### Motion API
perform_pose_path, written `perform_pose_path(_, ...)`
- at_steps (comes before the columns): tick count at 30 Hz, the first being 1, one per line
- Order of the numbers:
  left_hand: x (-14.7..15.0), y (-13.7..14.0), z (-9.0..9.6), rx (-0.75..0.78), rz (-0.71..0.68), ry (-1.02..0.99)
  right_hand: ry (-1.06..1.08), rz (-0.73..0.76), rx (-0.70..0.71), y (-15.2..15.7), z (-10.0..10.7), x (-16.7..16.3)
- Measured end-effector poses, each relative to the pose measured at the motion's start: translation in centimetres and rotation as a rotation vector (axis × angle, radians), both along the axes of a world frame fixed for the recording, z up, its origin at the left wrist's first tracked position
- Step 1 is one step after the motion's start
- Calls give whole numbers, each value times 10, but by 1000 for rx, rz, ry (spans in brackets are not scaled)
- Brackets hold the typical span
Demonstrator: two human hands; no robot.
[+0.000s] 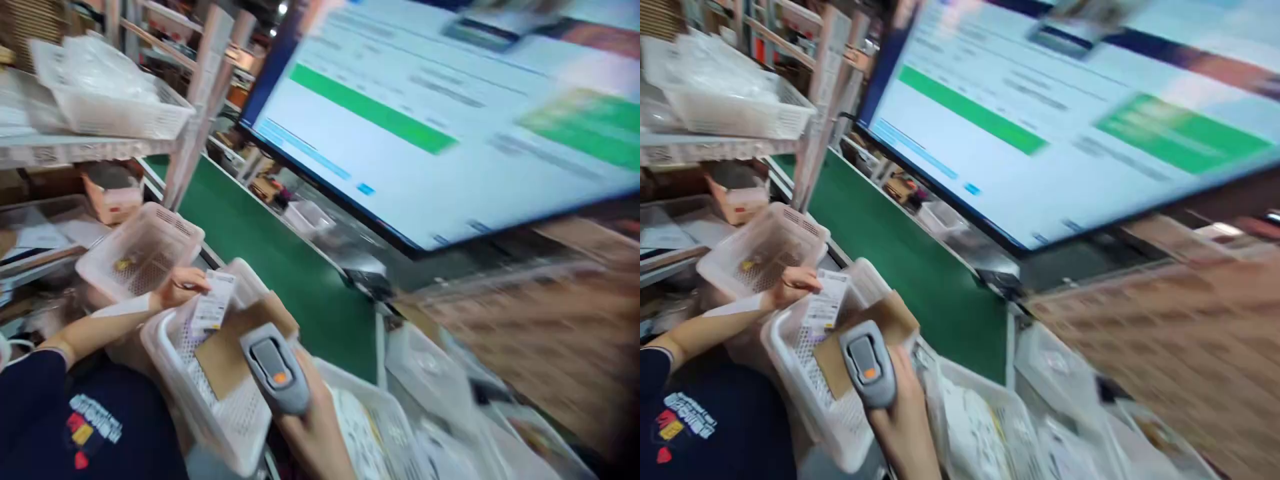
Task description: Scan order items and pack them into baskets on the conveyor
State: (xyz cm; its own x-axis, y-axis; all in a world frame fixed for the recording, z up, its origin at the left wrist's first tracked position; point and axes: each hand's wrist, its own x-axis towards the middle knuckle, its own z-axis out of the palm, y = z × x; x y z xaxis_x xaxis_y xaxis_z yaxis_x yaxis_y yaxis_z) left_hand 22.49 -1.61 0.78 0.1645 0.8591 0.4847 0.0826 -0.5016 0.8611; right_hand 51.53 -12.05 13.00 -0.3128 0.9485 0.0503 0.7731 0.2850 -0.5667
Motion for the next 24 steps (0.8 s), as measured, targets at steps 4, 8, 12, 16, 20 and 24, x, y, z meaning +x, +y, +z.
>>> perform_pose_path(4,13,8,-7,6,-54,-31,71,-39,30,-6,1,-1)
perform_pose_path(8,24,2,-3,-89,-25,60,-21,-59,-66,-9,-1,-6)
perform_pose_path(12,28,2,-1,-185,-65,87,-89,-69,-151,-16,-11,-9)
perform_pose_path(16,30,0,-7,-196,-140,141,-81,-73,-132,-16,-17,-10)
perform_pose_path(20,25,8,-21,-121,-219,193,-119,-67,-123,-14,-23,-5)
perform_pose_path(24,-22,52,-41,-133,87,360,-164,-70,-168,-16,-32,9)
